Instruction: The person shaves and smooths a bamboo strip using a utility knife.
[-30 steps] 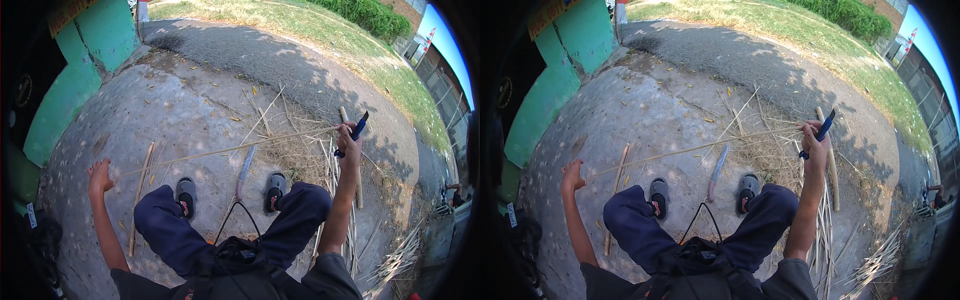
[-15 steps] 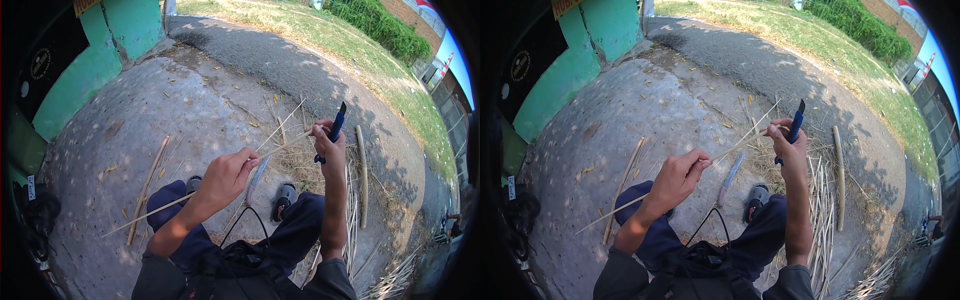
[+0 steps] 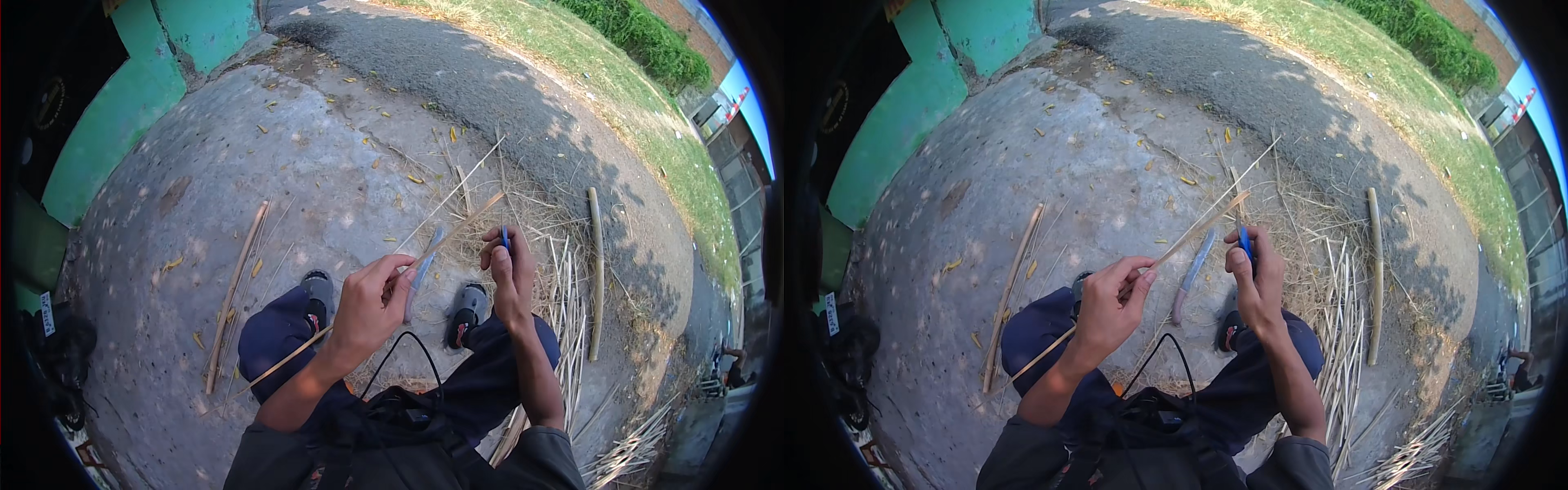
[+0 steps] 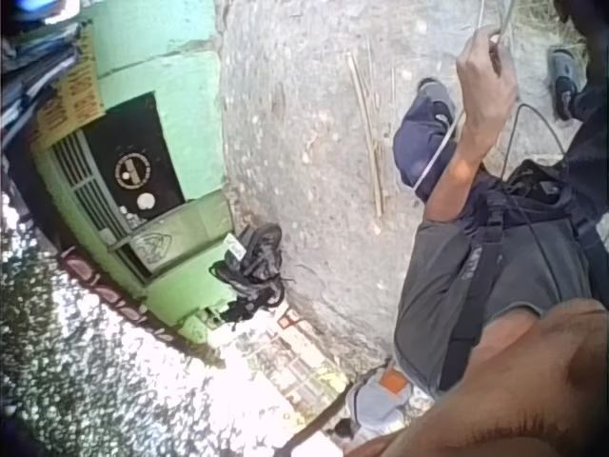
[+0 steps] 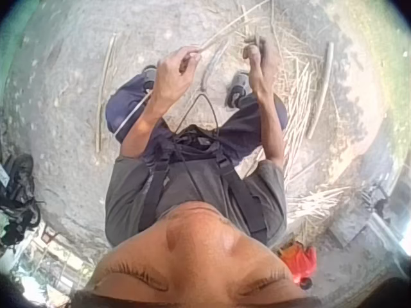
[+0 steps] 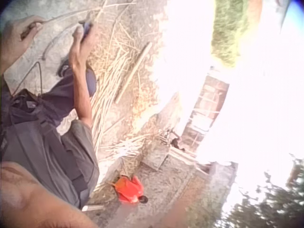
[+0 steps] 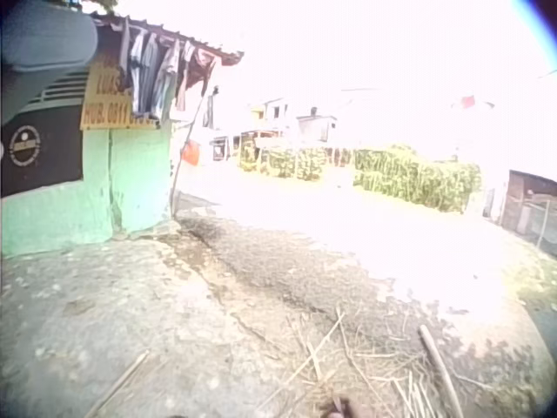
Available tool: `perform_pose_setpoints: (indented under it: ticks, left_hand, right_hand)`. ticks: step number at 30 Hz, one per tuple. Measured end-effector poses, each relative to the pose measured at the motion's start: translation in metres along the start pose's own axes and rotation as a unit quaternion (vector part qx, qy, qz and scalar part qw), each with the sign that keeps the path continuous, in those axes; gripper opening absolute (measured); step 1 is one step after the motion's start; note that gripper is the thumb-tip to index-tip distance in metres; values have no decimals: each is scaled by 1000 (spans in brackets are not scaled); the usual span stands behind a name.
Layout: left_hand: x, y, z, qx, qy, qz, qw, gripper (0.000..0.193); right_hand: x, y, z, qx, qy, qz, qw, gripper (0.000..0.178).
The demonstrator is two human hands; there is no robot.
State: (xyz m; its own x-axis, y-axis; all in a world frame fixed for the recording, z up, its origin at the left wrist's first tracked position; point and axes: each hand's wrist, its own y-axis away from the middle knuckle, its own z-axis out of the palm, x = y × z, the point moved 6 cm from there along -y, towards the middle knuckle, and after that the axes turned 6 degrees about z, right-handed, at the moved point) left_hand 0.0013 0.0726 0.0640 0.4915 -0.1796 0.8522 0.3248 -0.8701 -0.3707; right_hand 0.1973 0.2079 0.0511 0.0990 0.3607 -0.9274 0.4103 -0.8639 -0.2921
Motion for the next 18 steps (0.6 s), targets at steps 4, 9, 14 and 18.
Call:
perform_pose_setpoints:
  ticks: [4,9,14,18]
  left_hand:
    - [9,3,-7,-10,20,-7,1000,10]
    - [8,10,-14,-37,47,-27,998,12]
    - [8,13,-18,-65,84,-60,993,15]
    - [10,14,-19,-71,81,-59,992,14]
  right_hand:
    - [-13,14,31,-86,185,-61,977,25]
    - [-9,20,47,-95,208,-111,967,28]
    - [-8,22,56,-105,210,-139,962,30]
    - [-10,24,62,-118,202,-142,962,31]
